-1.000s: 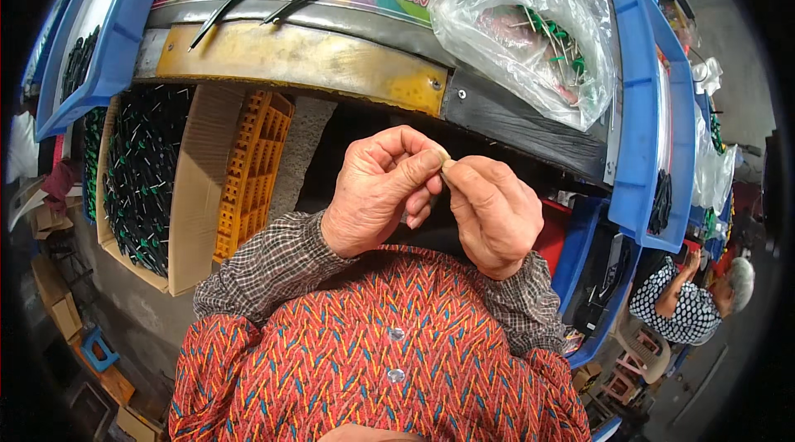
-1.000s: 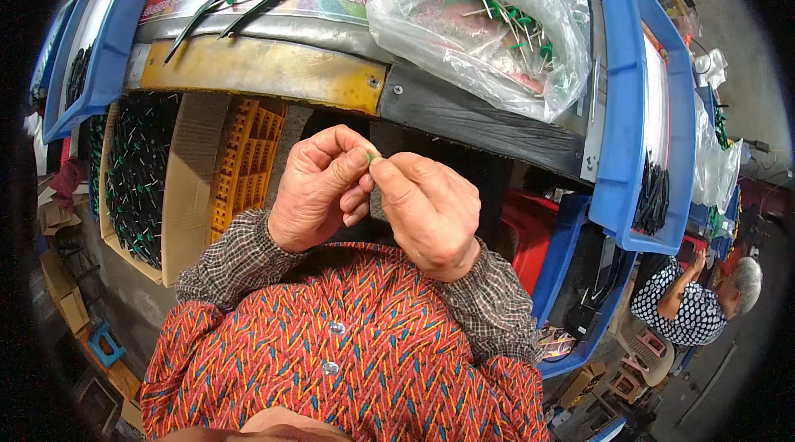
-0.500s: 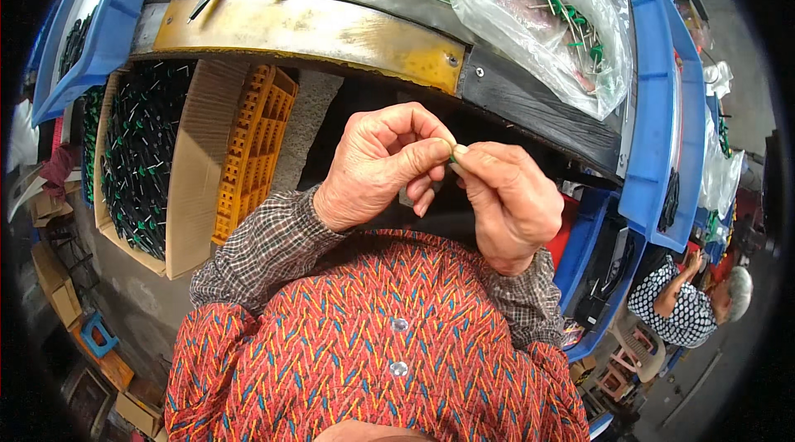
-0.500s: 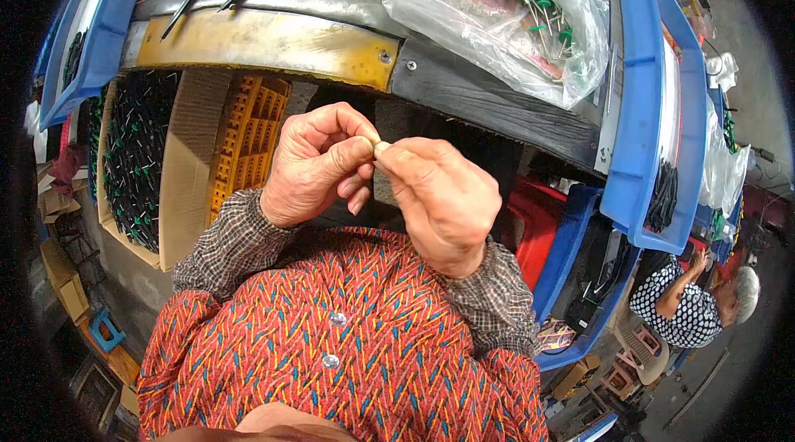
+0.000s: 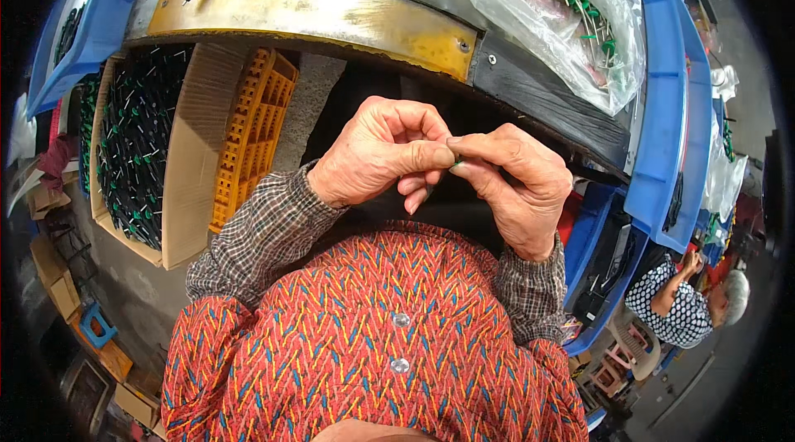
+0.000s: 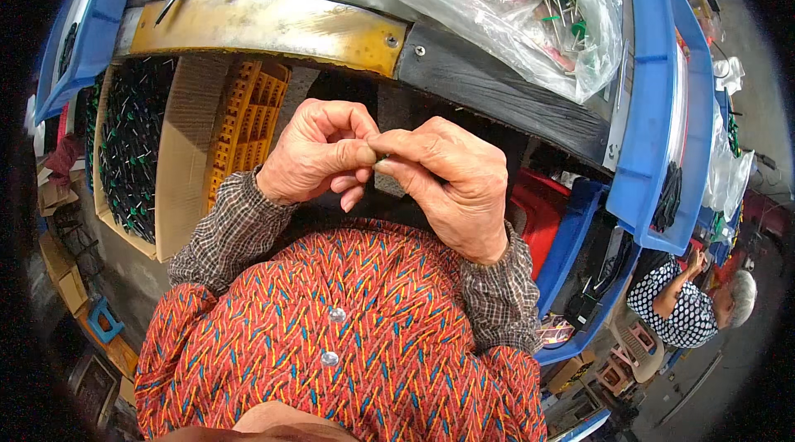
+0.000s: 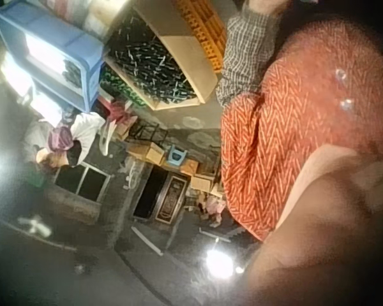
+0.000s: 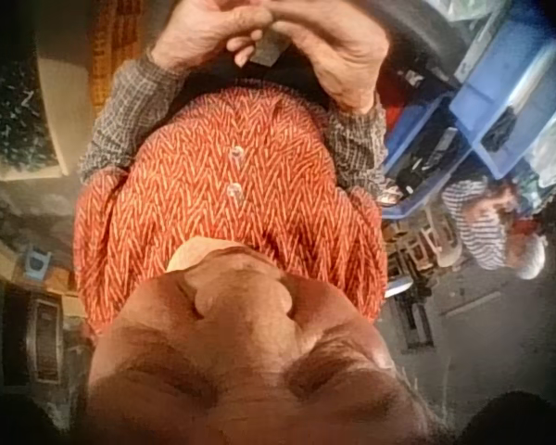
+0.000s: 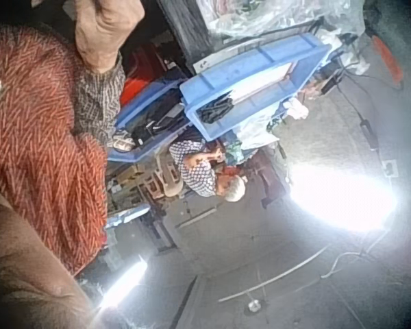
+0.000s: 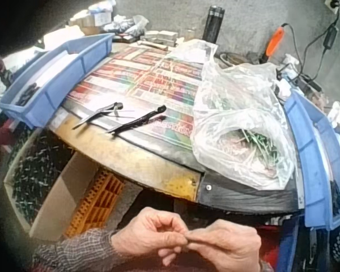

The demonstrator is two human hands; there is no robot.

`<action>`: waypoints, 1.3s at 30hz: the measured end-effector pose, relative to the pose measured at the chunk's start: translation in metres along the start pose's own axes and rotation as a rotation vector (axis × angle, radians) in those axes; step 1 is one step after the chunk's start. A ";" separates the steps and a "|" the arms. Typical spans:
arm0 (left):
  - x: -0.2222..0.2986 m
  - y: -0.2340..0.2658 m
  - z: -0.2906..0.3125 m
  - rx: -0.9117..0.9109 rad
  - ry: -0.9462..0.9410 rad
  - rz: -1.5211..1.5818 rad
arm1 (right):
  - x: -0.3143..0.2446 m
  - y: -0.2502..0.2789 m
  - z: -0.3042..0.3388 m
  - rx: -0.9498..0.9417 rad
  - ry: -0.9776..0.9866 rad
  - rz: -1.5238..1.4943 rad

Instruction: The person assembles components by fitting plastic pieces and pins together by hand and placing the finished assemblies into a box and a tray.

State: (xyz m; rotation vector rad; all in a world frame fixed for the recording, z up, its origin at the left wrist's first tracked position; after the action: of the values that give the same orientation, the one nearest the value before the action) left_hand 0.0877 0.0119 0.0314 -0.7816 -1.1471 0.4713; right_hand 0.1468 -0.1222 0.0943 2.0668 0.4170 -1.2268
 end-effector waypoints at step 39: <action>-0.026 0.017 0.008 0.060 0.123 -0.004 | 0.017 -0.013 0.023 0.040 0.124 0.166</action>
State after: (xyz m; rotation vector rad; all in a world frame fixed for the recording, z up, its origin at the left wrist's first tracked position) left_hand 0.0718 0.0074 0.0037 -0.7463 -1.0160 0.4460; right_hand 0.1330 -0.1296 0.0671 2.1723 0.2729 -1.0206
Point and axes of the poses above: each hand's wrist, its own z-axis away from the middle knuckle, its own y-axis out of the back of the hand, x = y × z, the point moved 4 cm from there along -z, towards the middle knuckle, and after that the axes turned 6 degrees about y, right-handed, at the moved point
